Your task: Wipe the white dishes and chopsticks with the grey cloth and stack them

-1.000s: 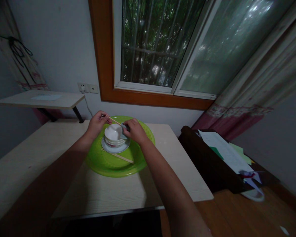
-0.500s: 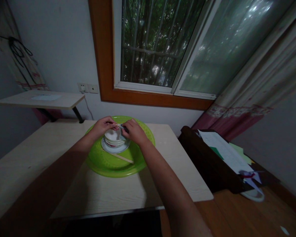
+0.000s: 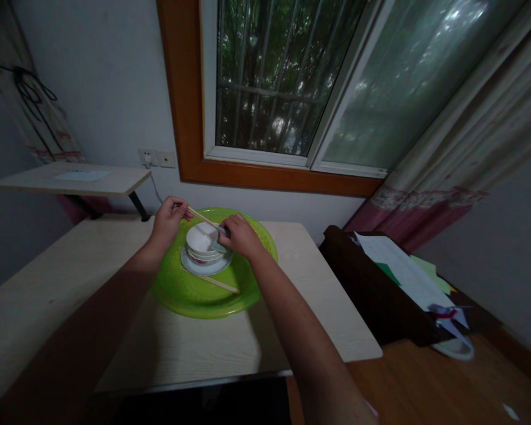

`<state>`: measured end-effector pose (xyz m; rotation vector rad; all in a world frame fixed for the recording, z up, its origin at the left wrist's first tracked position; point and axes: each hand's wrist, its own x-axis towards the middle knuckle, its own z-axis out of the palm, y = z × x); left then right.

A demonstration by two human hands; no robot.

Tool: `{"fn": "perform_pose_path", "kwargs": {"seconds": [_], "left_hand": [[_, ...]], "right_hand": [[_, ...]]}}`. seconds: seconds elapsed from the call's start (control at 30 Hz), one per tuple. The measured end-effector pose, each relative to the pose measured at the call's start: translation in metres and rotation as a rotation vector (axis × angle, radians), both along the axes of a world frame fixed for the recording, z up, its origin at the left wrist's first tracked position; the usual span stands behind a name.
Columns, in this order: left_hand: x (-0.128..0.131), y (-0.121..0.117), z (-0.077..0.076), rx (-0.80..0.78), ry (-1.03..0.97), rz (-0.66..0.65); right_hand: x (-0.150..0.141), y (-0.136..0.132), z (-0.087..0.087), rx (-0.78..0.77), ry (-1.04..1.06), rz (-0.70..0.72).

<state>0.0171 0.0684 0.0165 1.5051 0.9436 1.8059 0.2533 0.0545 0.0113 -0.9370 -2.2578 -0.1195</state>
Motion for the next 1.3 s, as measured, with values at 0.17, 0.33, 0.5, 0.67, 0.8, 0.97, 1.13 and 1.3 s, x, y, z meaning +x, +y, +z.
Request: {"fn": "perform_pose_path", "kwargs": {"seconds": [0.17, 0.33, 0.5, 0.67, 0.8, 0.97, 1.13, 1.3], "left_hand": [[-0.013, 0.009, -0.003, 0.067, -0.106, 0.249], [-0.017, 0.011, -0.003, 0.057, -0.153, 0.390], [-0.016, 0.011, -0.001, 0.042, -0.163, 0.423], [-0.023, 0.013, -0.005, 0.066, -0.176, 0.573], [-0.030, 0.015, -0.008, 0.055, -0.204, 0.675], [-0.030, 0.014, -0.006, 0.029, -0.186, 0.701], [-0.028, 0.017, -0.008, 0.022, -0.148, 0.653], [-0.019, 0.015, -0.007, 0.011, -0.066, 0.481]], "right_hand": [[0.001, 0.001, 0.000, -0.021, -0.010, 0.001], [0.001, 0.001, 0.001, -0.021, -0.021, -0.004], [0.002, 0.002, 0.000, -0.028, -0.019, -0.003], [0.003, 0.004, -0.002, -0.022, -0.016, 0.002], [0.007, 0.006, -0.003, 0.000, -0.028, -0.026], [0.012, 0.008, -0.002, 0.039, 0.035, -0.139], [0.015, 0.010, 0.000, 0.071, 0.259, -0.244], [0.013, 0.008, 0.000, 0.019, 0.411, -0.105]]}}
